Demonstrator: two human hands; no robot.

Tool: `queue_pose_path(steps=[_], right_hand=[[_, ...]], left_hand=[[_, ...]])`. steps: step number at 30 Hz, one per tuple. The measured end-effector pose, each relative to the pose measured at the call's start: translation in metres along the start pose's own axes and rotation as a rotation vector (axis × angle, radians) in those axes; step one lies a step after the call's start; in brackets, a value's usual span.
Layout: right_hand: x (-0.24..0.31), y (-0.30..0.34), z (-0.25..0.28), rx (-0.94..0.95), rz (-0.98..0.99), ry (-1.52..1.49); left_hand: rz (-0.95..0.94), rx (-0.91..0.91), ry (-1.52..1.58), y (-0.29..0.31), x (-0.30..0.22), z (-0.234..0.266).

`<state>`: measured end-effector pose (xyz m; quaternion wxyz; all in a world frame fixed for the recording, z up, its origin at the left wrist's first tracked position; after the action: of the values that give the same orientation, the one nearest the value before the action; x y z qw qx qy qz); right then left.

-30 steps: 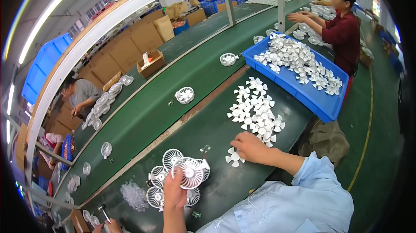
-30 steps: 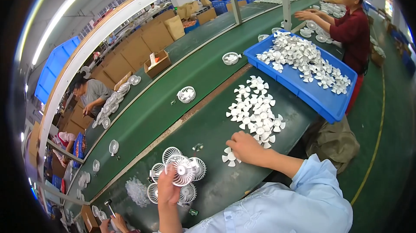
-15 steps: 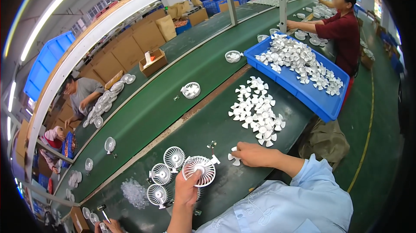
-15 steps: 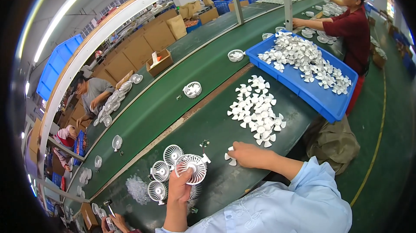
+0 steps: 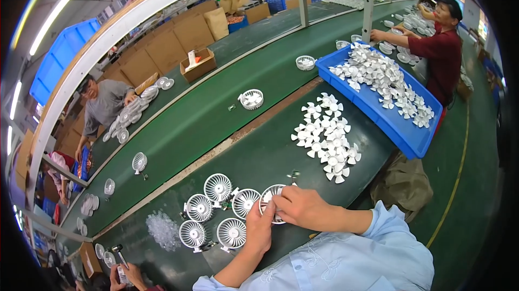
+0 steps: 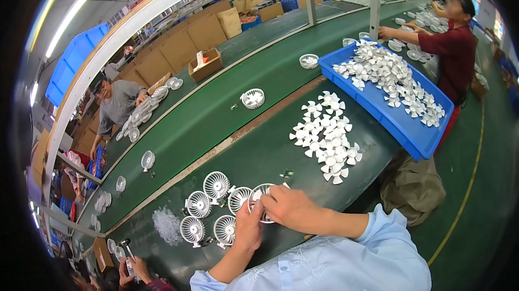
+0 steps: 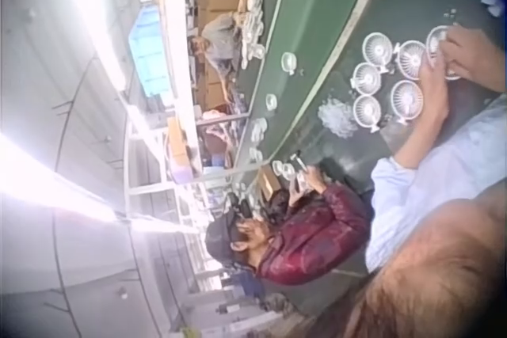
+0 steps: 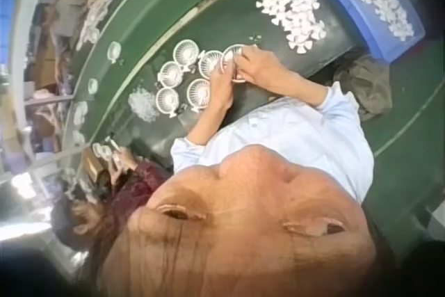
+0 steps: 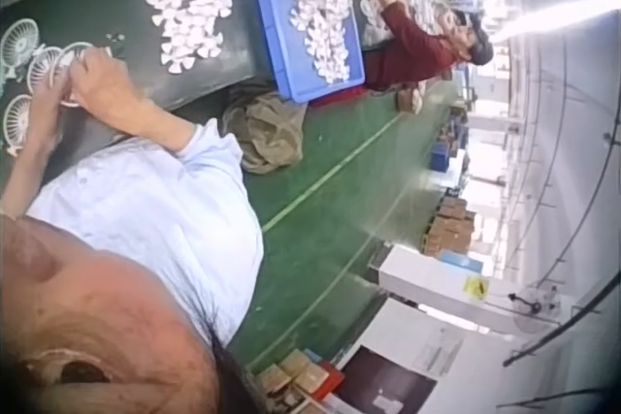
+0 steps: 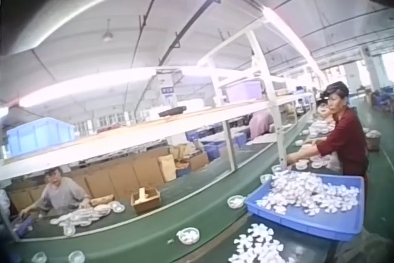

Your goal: The person assembles small fans by fitting fan blades into fan housings by hand, then places the assembled units onto the conveyor belt.

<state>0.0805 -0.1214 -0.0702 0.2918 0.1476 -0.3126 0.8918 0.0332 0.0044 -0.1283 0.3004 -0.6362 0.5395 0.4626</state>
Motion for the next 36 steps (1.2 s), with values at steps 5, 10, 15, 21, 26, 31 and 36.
queue_pose_path(steps=[5,10,15,21,26,31,36], right_hand=[[0.005,-0.001,-0.005,-0.073,-0.018,-0.085],[-0.014,0.004,0.006,-0.266,-0.037,-0.098],[-0.058,0.007,-0.017,0.208,-0.709,-0.721],[-0.058,0.021,-0.035,0.338,-0.683,-0.951],[-0.056,0.022,-0.038,0.249,-0.648,-0.722],[-0.073,0.004,-0.038,0.380,-0.665,-0.648],[-0.147,-0.055,-0.039,0.356,-0.823,-0.708]], left_hand=[[-0.156,-0.036,-0.145,-0.003,0.000,0.018],[-0.220,-0.078,-0.275,-0.001,-0.025,0.027],[-0.233,-0.006,-0.404,-0.001,-0.018,0.029],[-0.248,0.107,-0.497,0.001,-0.011,0.015],[-0.367,0.077,-0.774,0.001,-0.020,0.012],[-0.257,0.095,-0.846,-0.013,-0.011,0.024],[-0.336,0.008,-0.656,-0.035,-0.042,0.051]])
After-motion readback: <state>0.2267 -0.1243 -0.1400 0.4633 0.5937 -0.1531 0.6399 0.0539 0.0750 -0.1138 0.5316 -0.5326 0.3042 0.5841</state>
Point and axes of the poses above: each hand's wrist, its own y-axis away from the middle knuckle, its own z-axis out of the back of the hand, x = y × z, the point moved 5 cm from there along -y, towards the middle knuckle, and after that the axes turned 8 degrees about -z, right-handed, at the moved point
